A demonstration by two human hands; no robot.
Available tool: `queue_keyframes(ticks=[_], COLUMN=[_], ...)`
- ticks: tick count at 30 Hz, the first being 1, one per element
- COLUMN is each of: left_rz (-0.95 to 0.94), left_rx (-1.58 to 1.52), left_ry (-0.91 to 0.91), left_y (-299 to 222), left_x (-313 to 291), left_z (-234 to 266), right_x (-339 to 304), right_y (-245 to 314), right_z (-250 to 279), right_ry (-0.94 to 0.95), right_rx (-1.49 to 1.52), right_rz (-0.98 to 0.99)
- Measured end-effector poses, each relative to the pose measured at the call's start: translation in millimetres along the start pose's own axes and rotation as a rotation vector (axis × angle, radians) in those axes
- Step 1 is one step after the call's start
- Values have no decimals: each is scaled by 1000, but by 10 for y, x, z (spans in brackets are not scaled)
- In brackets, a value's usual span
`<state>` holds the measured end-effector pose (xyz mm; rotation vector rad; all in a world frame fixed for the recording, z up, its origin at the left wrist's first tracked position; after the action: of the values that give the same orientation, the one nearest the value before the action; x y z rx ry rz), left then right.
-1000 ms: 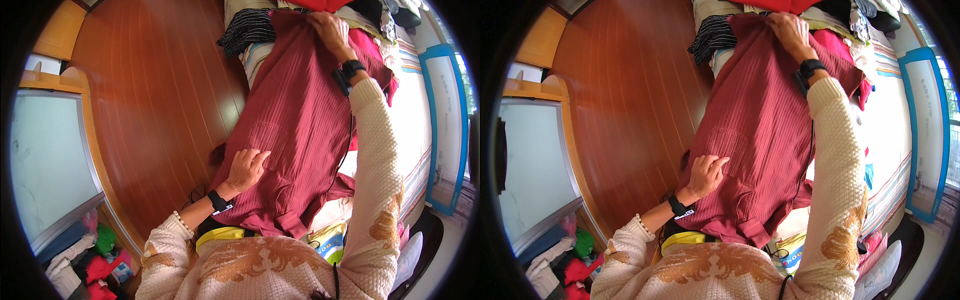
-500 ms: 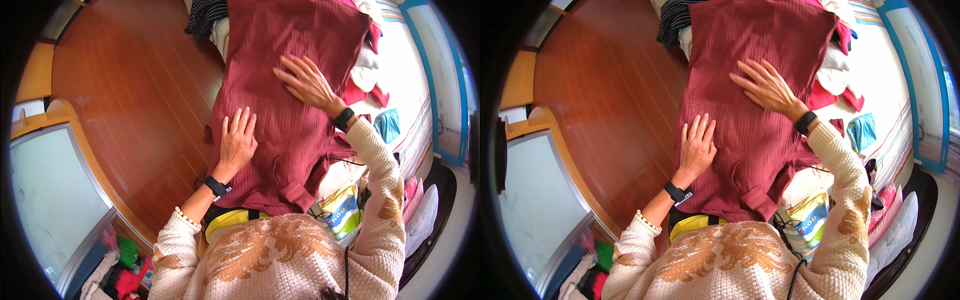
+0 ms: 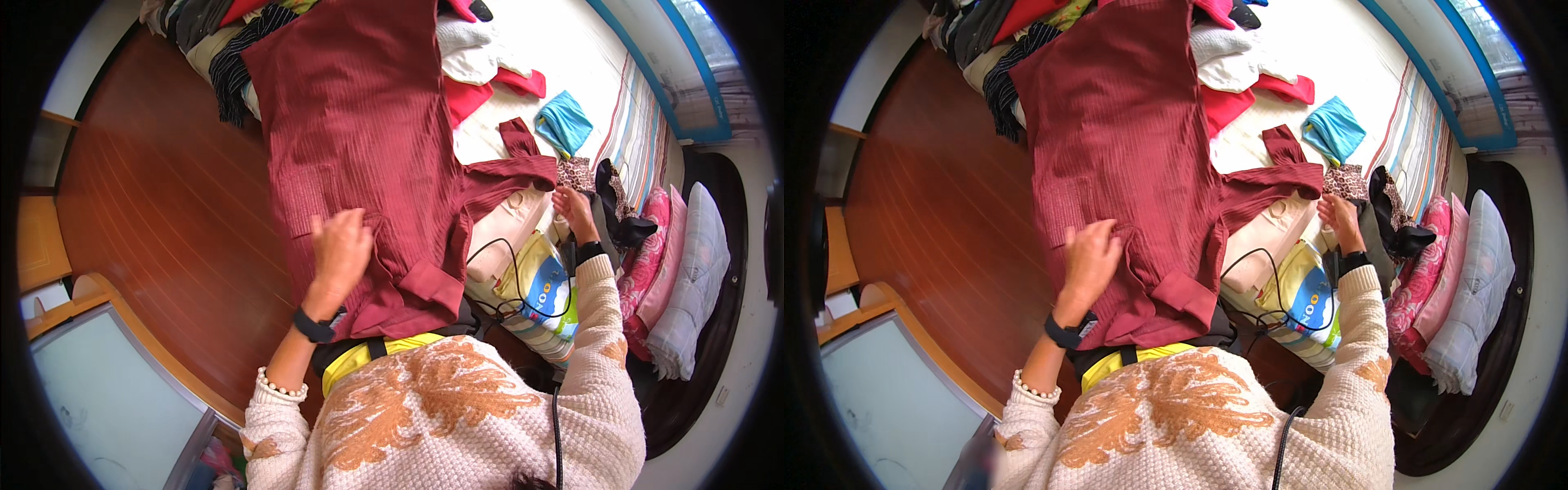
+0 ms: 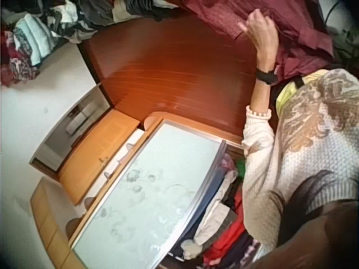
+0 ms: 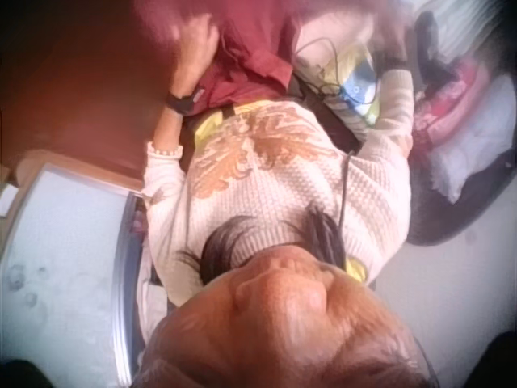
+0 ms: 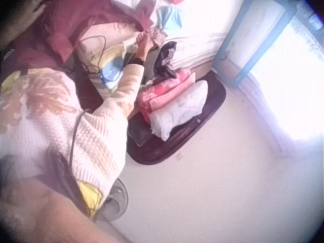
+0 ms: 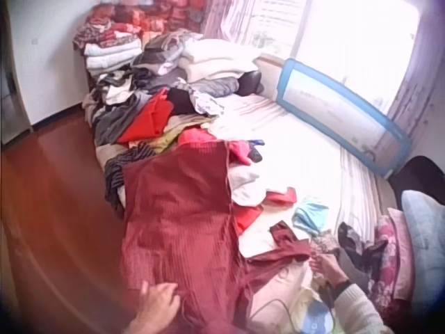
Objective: The person sits on the floor and folds several garments one by one, including a dark green item, a blue and yellow top, a maroon shirt, a red top, a beige top, black and leopard-print pants, and a pink sweater. Each item is smoothed, folded, and placed on the bed.
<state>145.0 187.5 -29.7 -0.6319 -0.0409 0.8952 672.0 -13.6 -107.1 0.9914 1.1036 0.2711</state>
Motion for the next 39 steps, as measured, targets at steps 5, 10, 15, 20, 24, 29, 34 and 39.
queue_keyframes(ticks=[5,10,15,20,24,29,34,39], left_rz=[-188,-151,-389,-581,-642,-466,-467,-471], left_rx=[-130,-115,-158,-285,-247,-169,-138,-124], left_ry=[304,230,195,289,390,548,548,605], left_y=[-1188,-1486,-1640,-1875,-1947,-1764,-1715,-1699], left_x=[104,73,-69,-252,-300,-224,-241,-247], left_z=[-651,-1239,-1421,-1392,-1508,-1798,-1850,-1906], right_x=[82,440,720,547,-67,-185,-113,49], right_y=[-425,-334,-287,402,1155,1184,336,-140], right_z=[-350,-715,-480,-309,361,126,406,14], right_ry=[126,274,119,455,20,55,-140,59], right_rx=[396,691,881,750,527,6,210,299], right_rz=[-101,-35,66,200,749,733,423,241])
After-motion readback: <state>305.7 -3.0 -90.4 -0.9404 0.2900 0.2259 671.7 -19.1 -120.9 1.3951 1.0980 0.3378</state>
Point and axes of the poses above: each hand's wrist, its own x-axis towards the middle knuckle, its own z-axis out of the back of the hand, y = z × x, the point moved 9 cm from there along x, towards the middle knuckle, and after that the axes turned 15 degrees about y, right-handed, at the moved point
